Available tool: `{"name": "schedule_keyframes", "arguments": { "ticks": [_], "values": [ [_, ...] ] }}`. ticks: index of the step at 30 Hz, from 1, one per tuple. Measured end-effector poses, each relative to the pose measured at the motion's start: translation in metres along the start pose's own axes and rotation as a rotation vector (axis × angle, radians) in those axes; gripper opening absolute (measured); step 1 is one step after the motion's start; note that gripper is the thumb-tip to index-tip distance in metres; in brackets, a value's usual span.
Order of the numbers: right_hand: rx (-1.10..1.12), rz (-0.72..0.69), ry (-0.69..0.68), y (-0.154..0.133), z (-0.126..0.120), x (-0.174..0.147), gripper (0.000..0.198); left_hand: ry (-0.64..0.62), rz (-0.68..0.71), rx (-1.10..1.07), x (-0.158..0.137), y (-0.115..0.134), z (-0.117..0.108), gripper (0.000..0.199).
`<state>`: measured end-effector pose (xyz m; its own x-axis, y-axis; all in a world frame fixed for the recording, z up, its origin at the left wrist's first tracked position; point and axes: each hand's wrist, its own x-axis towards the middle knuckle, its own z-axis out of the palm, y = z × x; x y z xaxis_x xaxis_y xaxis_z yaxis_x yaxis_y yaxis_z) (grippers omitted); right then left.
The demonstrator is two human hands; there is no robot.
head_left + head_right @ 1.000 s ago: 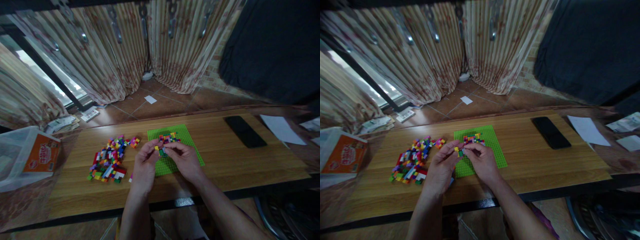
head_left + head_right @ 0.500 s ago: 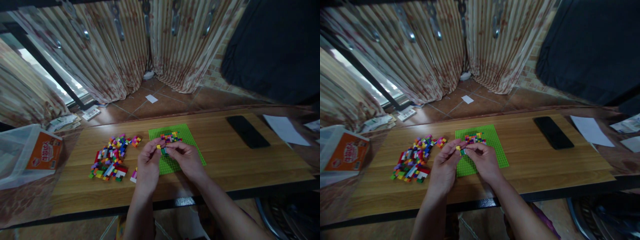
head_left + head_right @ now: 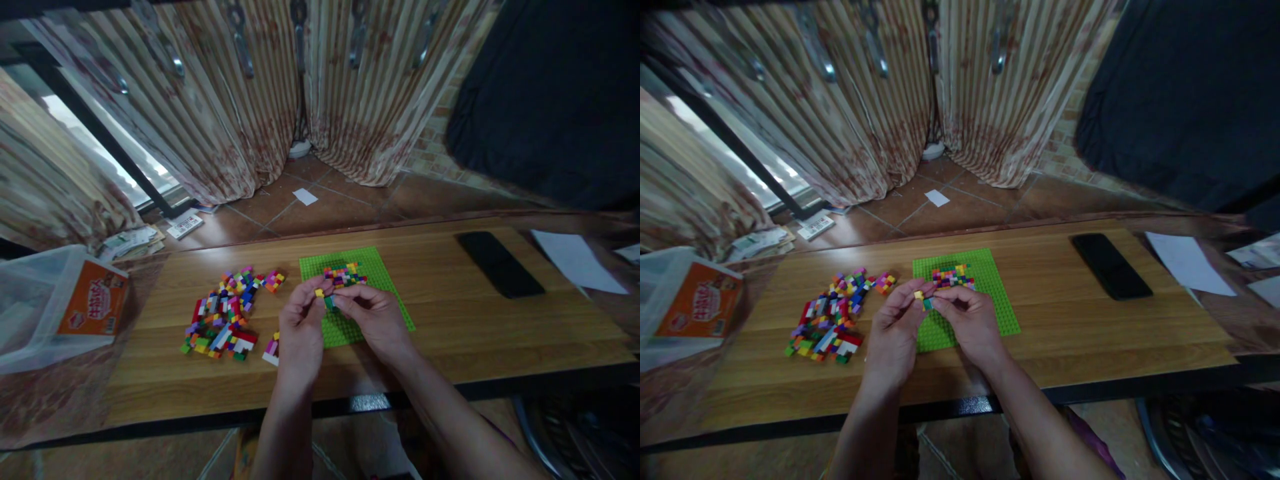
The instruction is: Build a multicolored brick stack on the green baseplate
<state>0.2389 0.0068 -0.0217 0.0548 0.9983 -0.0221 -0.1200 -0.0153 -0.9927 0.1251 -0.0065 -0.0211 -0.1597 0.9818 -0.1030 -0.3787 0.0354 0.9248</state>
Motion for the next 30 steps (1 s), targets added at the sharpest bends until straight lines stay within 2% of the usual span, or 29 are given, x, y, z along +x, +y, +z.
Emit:
{"name": "schedule_keyframes", "arguments": {
  "ticks": [11,19,22,27,30],
  "values": [
    [-0.003,-0.079,0.091,0.009,0.017,-0.013,0.005,0.085,0.038,-0.021,-0.005,-0.006,-0.001,0.02],
    [0.032,-0.102,0.007,0.008,0.021,-0.02,0.015,0.045,0.031,-0.053,-0.008,-0.003,-0.003,0.025],
    [-0.051,-0.112,0.012,0.004,0.006,-0.014,0.014,0.039,0.007,-0.011,-0.01,-0.002,0.0,0.027],
    [-0.247,-0.108,0.125,0.001,-0.043,0.006,0.021,0.111,0.004,0.002,-0.007,0.003,-0.002,0.025],
    [-0.387,-0.118,0.13,0.006,-0.065,0.012,0.024,0.142,-0.032,0.0,-0.006,0.005,-0.004,0.021]
  ]
}}
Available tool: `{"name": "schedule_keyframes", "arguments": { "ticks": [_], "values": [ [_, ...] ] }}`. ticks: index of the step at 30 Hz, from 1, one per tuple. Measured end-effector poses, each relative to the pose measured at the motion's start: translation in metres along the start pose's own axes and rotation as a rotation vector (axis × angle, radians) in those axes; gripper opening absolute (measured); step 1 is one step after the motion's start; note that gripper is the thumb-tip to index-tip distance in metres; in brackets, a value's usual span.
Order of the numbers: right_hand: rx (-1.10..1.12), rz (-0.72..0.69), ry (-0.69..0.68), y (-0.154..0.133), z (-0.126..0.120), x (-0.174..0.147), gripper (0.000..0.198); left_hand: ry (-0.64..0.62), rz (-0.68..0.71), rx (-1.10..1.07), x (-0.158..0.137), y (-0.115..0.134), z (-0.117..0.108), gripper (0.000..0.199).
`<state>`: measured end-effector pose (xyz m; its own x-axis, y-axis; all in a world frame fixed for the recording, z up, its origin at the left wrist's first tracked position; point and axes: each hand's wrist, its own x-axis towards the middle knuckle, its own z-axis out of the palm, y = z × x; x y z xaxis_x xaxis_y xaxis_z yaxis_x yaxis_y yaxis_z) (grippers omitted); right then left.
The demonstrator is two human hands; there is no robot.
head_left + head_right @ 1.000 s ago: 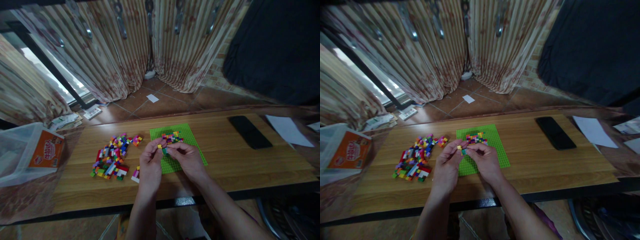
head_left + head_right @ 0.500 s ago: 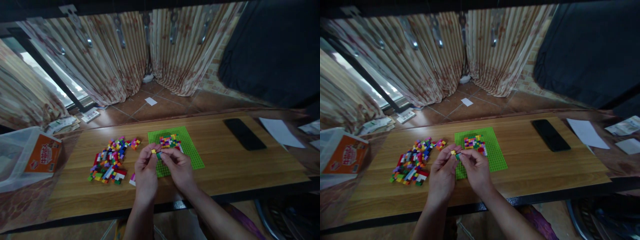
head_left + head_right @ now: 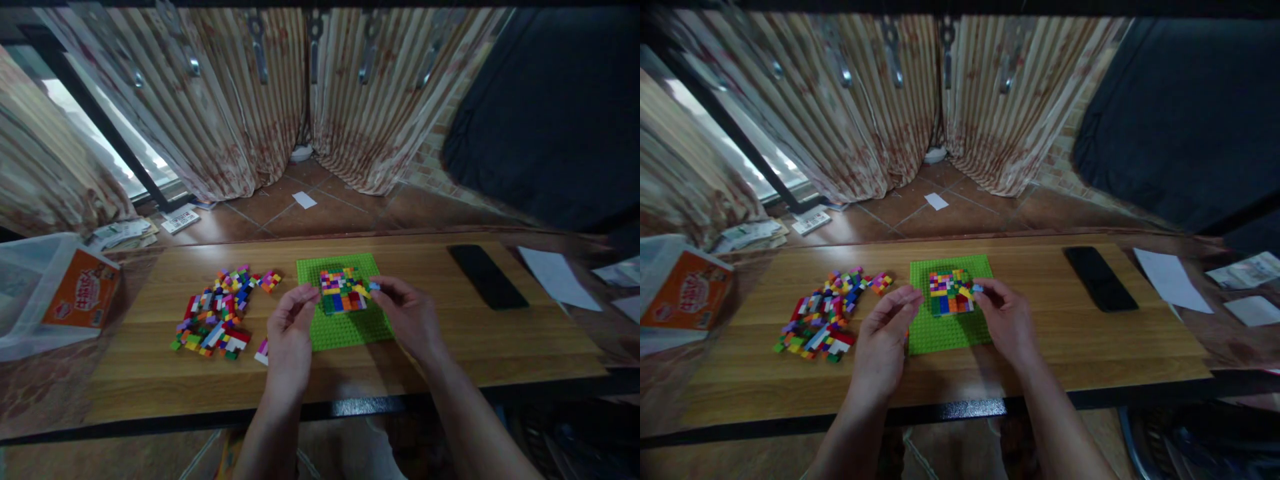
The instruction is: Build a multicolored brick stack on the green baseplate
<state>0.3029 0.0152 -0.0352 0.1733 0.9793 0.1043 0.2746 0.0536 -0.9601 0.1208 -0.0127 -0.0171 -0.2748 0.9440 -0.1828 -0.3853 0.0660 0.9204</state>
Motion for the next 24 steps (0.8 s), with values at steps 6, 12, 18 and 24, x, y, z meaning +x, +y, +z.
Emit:
{"name": "schedule_keyframes", "arguments": {
  "ticks": [6,12,18,24],
  "values": [
    [-0.257,-0.096,-0.065,0.007,-0.006,0.001,0.023,-0.02,-0.046,0.065,-0.001,0.001,0.003,0.02],
    [-0.354,-0.211,-0.096,0.005,-0.002,0.005,0.015,-0.076,-0.071,0.151,-0.001,-0.001,0.004,0.018],
    [-0.353,-0.262,-0.102,0.006,0.002,0.008,0.015,-0.121,-0.073,0.192,-0.001,0.0,0.005,0.016],
    [-0.308,-0.258,-0.082,0.01,0.004,0.01,0.017,-0.14,-0.067,0.232,-0.001,0.0,0.005,0.014]
  ]
}}
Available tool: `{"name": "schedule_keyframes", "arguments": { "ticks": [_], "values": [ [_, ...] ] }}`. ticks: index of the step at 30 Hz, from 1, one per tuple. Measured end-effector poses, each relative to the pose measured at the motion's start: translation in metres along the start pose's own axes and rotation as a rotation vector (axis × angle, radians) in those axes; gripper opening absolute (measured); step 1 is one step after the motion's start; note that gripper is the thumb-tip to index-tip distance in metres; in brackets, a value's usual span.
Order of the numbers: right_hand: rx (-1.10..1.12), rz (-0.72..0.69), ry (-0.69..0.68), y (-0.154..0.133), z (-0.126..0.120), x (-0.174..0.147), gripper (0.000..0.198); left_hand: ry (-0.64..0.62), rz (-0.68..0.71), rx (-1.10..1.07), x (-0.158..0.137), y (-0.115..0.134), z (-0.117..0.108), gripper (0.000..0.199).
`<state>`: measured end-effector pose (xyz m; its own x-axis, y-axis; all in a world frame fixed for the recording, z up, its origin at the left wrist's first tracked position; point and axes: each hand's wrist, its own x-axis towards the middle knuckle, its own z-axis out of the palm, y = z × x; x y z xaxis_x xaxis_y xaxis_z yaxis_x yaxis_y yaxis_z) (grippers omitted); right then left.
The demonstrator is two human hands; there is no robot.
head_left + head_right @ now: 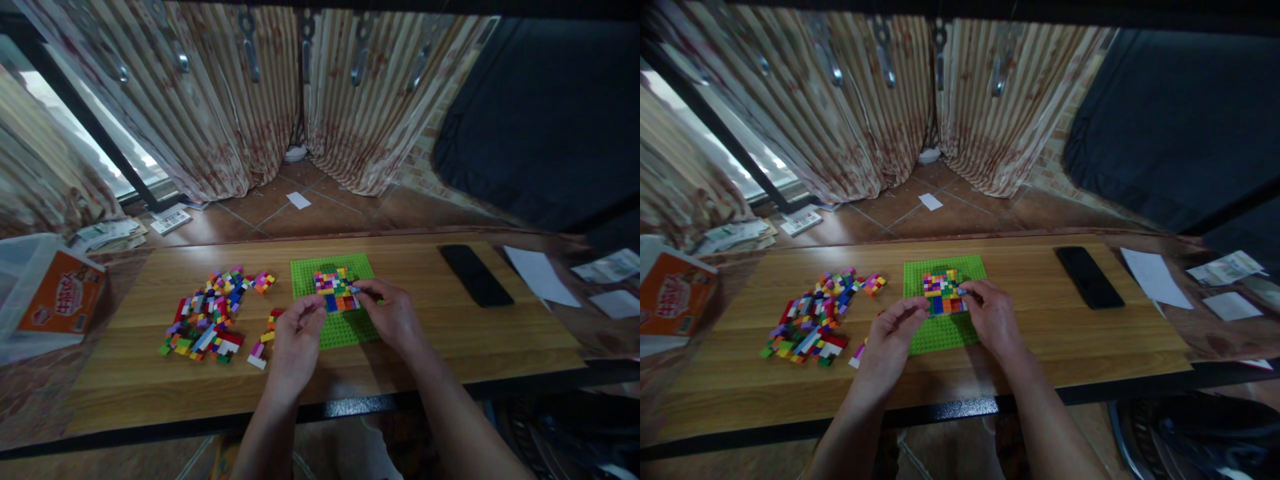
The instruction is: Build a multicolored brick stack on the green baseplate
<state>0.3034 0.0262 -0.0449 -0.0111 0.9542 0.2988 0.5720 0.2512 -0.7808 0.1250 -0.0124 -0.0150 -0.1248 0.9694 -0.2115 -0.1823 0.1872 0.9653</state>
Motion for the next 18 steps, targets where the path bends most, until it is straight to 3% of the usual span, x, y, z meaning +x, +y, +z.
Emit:
{"name": "schedule_keyframes", "arguments": {
  "ticks": [18],
  "values": [
    [0.017,0.042,-0.008,-0.0014,0.0,-0.0007,0.014,-0.025,0.01,0.072,0.0026,-0.0033,-0.0005,0.015]
  ]
}}
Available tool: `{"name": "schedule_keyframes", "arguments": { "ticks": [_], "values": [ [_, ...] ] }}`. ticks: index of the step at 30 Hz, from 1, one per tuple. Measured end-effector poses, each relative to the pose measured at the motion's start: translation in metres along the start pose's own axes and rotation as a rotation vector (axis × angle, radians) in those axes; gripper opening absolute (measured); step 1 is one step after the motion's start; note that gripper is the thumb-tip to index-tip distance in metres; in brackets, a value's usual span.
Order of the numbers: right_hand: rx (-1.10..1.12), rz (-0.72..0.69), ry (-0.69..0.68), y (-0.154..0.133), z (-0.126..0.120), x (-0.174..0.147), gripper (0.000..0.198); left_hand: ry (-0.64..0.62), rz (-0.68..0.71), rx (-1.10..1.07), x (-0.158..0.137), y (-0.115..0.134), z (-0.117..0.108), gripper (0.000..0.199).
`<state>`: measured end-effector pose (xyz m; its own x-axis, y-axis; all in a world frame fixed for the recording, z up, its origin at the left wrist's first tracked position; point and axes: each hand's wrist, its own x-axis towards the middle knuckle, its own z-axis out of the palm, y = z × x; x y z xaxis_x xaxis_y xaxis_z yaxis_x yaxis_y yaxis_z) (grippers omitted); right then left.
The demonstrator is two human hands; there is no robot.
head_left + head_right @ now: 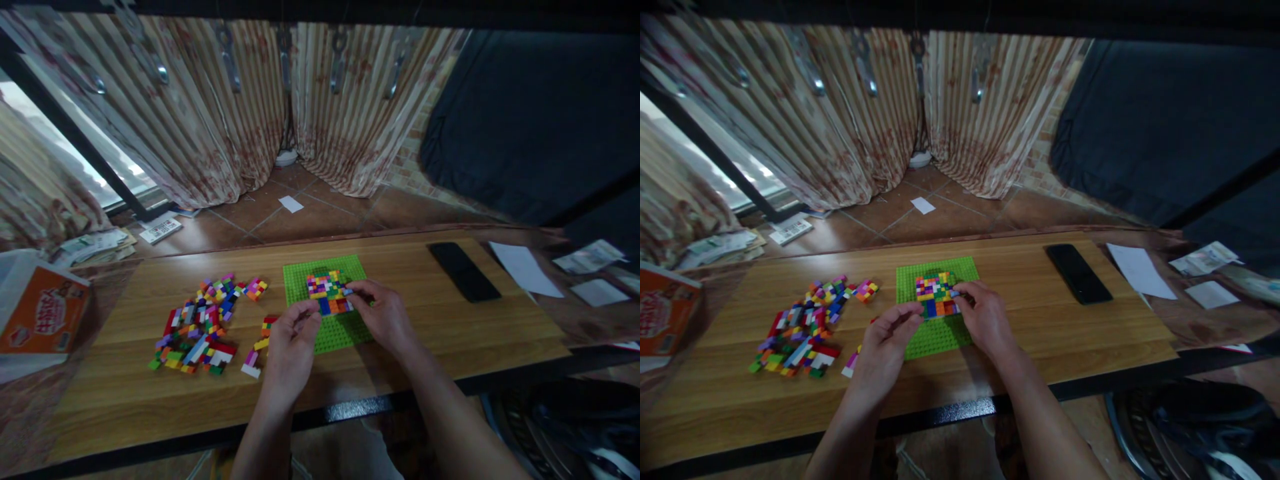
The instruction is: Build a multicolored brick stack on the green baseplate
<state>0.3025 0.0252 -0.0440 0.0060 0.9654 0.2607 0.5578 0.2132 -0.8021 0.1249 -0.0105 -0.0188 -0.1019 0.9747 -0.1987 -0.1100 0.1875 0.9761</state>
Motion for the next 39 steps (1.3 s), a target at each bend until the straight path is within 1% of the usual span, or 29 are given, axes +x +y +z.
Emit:
{"name": "schedule_keyframes", "arguments": {
  "ticks": [4,7,11,13,15,18,22,26,29,33,36,39],
  "values": [
    [0.005,-0.025,-0.018,-0.001,-0.003,0.001,0.012,-0.002,0.0,0.011,0.0,0.0,0.0,0.016],
    [0.02,-0.01,-0.027,-0.003,-0.005,0.001,0.012,0.003,0.003,0.01,-0.001,0.0,-0.001,0.016],
    [0.05,0.067,-0.032,-0.004,-0.01,-0.002,0.012,-0.01,0.001,0.027,-0.002,0.0,-0.001,0.016],
    [0.053,0.114,0.001,-0.002,-0.012,-0.003,0.015,-0.02,0.001,0.04,-0.002,0.0,-0.001,0.017],
    [0.041,0.132,0.046,-0.001,-0.014,-0.004,0.022,-0.022,0.007,0.061,-0.002,0.001,0.0,0.018],
    [0.018,0.082,0.086,-0.001,-0.015,-0.005,0.025,-0.03,0.016,0.083,-0.001,0.0,0.001,0.018],
    [-0.048,0.009,0.058,-0.005,-0.013,-0.006,0.019,-0.043,0.039,0.104,0.0,-0.002,0.0,0.018],
    [-0.046,0.038,0.033,-0.006,-0.006,-0.007,0.017,-0.048,0.056,0.126,-0.001,-0.003,-0.001,0.019],
    [0.037,0.089,0.014,-0.003,0.001,-0.007,0.019,-0.04,0.059,0.135,-0.001,-0.003,-0.001,0.018],
    [0.16,0.154,-0.045,0.002,0.005,-0.007,0.025,-0.046,0.068,0.14,0.0,-0.004,-0.001,0.019],
    [0.165,0.136,-0.049,0.002,0.004,-0.006,0.022,-0.052,0.072,0.138,0.0,-0.006,-0.001,0.019],
    [0.102,0.06,-0.013,0.001,0.001,-0.004,0.015,-0.05,0.079,0.142,0.0,-0.008,-0.002,0.019]
  ]
}}
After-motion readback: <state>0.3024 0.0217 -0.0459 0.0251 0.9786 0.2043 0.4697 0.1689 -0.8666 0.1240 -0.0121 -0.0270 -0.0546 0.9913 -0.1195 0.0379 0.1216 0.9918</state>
